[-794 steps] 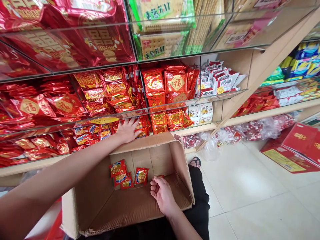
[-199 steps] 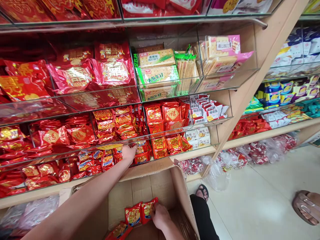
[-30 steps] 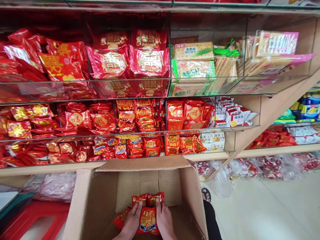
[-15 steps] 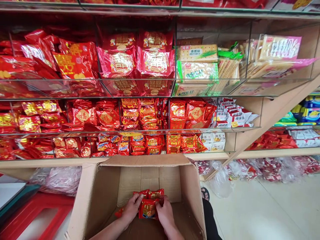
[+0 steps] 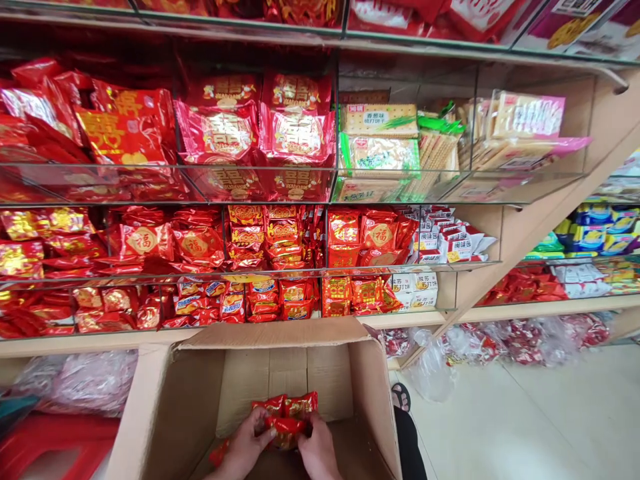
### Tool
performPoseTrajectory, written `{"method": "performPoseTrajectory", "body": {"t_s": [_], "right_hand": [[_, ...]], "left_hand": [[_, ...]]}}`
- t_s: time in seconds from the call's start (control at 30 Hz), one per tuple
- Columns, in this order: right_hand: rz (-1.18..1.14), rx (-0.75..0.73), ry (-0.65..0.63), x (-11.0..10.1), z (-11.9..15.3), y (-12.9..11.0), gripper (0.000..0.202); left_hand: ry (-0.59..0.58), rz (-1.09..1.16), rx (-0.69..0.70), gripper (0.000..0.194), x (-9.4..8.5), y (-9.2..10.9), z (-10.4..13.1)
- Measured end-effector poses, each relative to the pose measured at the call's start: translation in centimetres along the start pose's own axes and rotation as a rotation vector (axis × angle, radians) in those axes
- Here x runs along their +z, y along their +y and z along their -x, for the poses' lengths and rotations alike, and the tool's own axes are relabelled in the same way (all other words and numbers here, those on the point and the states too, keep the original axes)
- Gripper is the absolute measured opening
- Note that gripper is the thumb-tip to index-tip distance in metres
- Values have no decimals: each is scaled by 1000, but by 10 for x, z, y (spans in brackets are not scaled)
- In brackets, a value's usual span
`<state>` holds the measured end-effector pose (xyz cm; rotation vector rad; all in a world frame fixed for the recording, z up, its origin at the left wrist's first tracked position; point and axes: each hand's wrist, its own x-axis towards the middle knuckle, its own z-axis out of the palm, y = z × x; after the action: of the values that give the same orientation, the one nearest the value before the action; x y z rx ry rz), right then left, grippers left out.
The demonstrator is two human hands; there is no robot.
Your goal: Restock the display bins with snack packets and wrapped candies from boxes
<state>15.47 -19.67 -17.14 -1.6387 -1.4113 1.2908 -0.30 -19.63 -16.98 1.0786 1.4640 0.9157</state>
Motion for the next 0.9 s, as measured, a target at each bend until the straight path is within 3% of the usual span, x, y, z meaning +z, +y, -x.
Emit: {"method": "performPoseTrajectory", "body": {"t_s": [0.2,0.43,0.63,0.77,0.9], "right_hand": [[-47,-31,12,-4,2,-17,24],[-517,-61,-111,3,1,-13,37],[-816,-42,-161,0,3,-17,37],[-953,-52,-201,-2,6,-26,31],[-1149,-35,-305,-2,8,-34,26]], "left_hand": [[-51,68,31,22,-3,10,2],[-149,288,9,30,-2,31,6],[-150,285,-234,61,-2,31,12],[-203,273,-218,54,-4,43,16],[-217,255,-101,43,-4,60,17]]}}
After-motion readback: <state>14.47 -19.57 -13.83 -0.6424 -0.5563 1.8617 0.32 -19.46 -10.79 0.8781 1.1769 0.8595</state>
